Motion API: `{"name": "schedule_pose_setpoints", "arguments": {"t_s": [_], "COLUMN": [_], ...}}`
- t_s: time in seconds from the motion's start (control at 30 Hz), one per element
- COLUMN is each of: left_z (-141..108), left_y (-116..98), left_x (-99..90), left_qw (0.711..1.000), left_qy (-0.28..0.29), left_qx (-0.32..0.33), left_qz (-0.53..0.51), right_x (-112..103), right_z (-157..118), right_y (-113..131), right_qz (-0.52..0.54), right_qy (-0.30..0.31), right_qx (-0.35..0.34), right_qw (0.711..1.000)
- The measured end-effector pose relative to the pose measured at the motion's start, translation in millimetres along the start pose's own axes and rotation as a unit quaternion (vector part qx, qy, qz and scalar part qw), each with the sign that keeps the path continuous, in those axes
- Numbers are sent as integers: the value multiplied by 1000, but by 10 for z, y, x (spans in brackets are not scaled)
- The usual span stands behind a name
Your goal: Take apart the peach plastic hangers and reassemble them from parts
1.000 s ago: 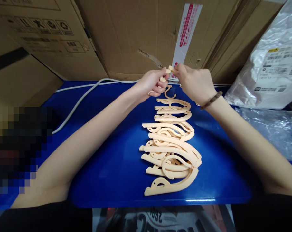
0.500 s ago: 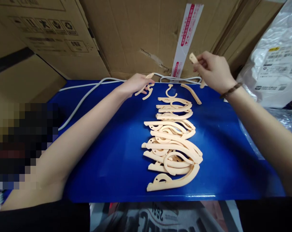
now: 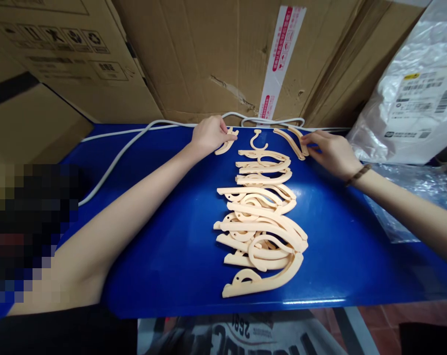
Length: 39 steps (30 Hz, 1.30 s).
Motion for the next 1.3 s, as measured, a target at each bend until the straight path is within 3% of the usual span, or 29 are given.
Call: {"name": "schedule_pose_setpoints", "arguments": {"t_s": [0.1,0.17,0.27,0.37,0.5,0.77,0.93,1.07,1.2,1.3], "left_z": [-55,-98,-189,-272,-288,-300,-332,-347,-405,-458], "left_y": [-33,-166,-442,-614,-683,-566,-589,-580,-579,-666], "left_x": [-52,-57,58,191,278,381,313,244,321,381], "left_qw": [998,992,971,952,949,948,953,962,954,938], "left_qy": [-35,-36,45,137,186,264,240,213,266,304], "left_qx": [38,108,227,268,252,154,159,154,135,135], "left_qz": [45,59,55,57,40,-89,-94,-78,-40,-93], "right_x": [49,42,21,12,40,44,8,-157,-69,20], "right_z": [30,59,104,137,141,55,37,16,15,6], "right_y": [-40,-49,-33,1,57,83,133,356,574,644], "right_qz": [25,46,57,89,118,103,61,-27,70,127], "right_qy": [19,19,11,-5,-15,-13,-5,-50,46,102], "right_qx": [-4,-3,9,34,46,86,87,54,41,47], "right_qw": [999,999,998,995,992,991,994,997,996,986]}}
Point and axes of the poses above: each hand's wrist, its own z-axis towards the middle knuckle, its own x-axis out of the palm, y = z × x, the point moved 8 cm from there along z, towards the middle knuckle, and after that the axes turned 6 degrees about x, right-handed, at the moved point
